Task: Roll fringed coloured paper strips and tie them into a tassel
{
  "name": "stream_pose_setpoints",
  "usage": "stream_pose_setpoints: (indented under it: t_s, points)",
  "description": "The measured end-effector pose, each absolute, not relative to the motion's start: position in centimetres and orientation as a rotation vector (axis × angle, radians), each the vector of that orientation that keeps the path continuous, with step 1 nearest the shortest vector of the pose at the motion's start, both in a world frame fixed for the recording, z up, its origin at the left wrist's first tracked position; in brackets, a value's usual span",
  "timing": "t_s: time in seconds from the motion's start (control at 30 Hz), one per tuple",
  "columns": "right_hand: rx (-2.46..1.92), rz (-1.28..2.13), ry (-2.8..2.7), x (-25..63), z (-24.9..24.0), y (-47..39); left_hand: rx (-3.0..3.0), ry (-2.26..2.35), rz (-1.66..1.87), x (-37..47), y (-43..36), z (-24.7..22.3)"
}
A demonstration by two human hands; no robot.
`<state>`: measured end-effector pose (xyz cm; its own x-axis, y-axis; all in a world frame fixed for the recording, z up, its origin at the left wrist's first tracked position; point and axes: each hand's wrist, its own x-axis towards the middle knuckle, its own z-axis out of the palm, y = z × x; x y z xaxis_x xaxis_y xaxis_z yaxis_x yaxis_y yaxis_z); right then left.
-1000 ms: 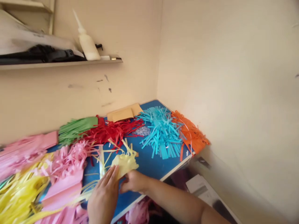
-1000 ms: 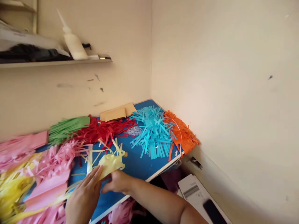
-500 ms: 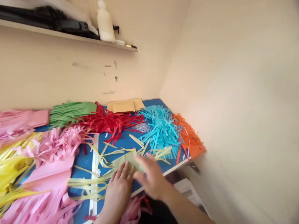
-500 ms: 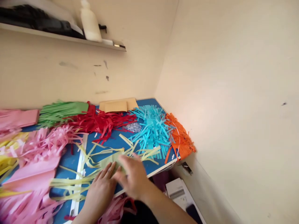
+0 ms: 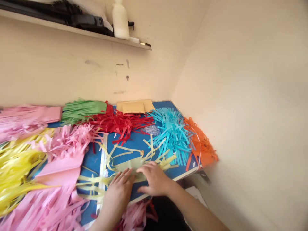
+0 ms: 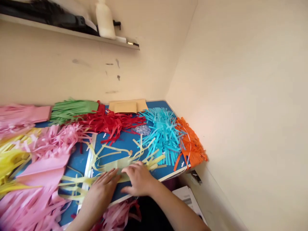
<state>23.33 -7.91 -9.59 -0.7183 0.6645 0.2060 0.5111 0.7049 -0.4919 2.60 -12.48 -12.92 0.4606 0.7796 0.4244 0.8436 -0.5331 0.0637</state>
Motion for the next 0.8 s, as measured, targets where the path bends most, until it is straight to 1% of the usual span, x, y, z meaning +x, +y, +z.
stream_pose_setpoints:
  t_s: [0.1,0.2,0.27,0.4,0.8]
  points:
    - [-1.057,0.676,-2.505,23.5,-9.8,-6.3,-2.620,-1.672,-0.738,0.2,-12.0,-12.3]
    - [-1.230,0.737,-2.408,23.1,-9.4,-5.2,-2.508,-2.141,-0.618,-0.9,-11.2,-11.0]
    - [-1.404,0.647,-2.385,22.3,-9.3,-4.9,-2.378,-2.316,-0.508,-0.8,-10.6,-10.1]
    - [-1.583,0.398,-2.436,20.5,-9.9,-4.7,-2.219,-2.417,-0.376,0.6,-9.5,-9.1]
    - [-1.662,0.393,-2.394,20.3,-10.7,-4.1,-2.169,-2.444,-0.203,1.2,-9.1,-9.6]
